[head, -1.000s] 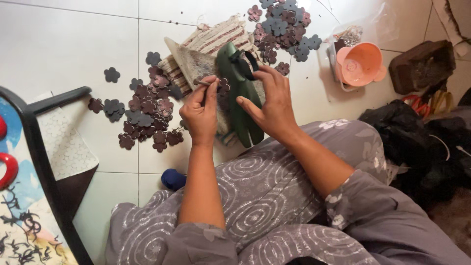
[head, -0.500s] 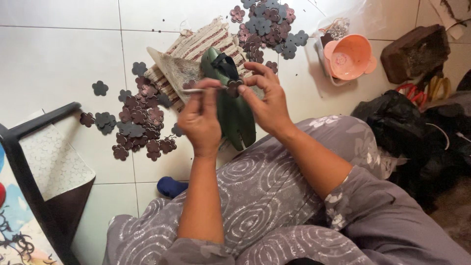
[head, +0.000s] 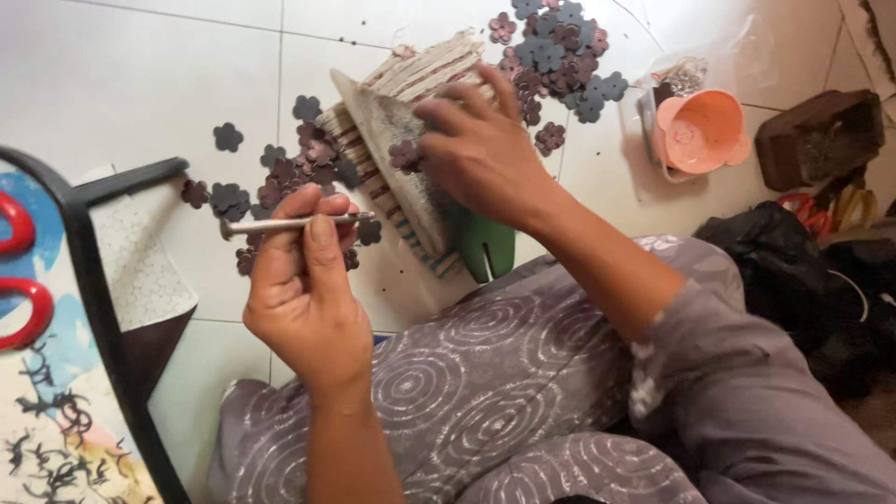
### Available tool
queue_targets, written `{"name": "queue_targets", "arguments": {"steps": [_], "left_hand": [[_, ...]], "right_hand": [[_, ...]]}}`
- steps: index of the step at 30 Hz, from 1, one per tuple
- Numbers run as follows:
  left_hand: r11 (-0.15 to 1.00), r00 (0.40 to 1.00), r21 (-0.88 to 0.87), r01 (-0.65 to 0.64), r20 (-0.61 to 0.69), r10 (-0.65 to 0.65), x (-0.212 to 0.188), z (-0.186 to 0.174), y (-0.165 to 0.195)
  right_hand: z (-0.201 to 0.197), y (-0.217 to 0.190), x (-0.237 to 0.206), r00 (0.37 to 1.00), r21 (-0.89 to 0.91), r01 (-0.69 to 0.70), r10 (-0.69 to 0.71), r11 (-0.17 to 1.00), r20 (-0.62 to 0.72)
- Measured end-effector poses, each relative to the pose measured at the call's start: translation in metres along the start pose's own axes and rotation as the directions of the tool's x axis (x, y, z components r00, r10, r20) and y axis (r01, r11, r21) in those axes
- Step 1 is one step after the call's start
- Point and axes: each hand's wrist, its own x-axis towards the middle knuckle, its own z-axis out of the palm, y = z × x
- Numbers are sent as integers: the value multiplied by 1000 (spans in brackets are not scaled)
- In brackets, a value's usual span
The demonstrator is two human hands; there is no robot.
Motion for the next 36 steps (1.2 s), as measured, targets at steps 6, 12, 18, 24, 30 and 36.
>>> {"name": "queue_targets", "arguments": {"steps": [6, 12, 18, 24, 30, 36], "left_hand": [[997, 997, 49, -55, -50, 58, 21, -14, -8], [979, 993, -189, 77, -76, -93, 47, -38, -18], [996, 995, -49, 77, -59, -80, 66, -48, -25], [998, 999, 52, -17, -46, 19, 74, -61, -19], [991, 984, 41, -123, -125, 128, 70, -86, -2], [987, 982, -49, -150, -126, 143, 72, -91, -11]], "right_hand": [[67, 2, 42, 950, -169, 74, -18, 983, 313], [79, 4, 31, 971, -227, 142, -91, 963, 219], [73, -3, 42, 941, -183, 91, -24, 979, 338], [10, -7, 49, 958, 272, -172, 96, 947, 270], [-50, 17, 32, 977, 169, -181, 198, 969, -85], [34, -61, 35, 945, 181, -186, 125, 966, 303]]}}
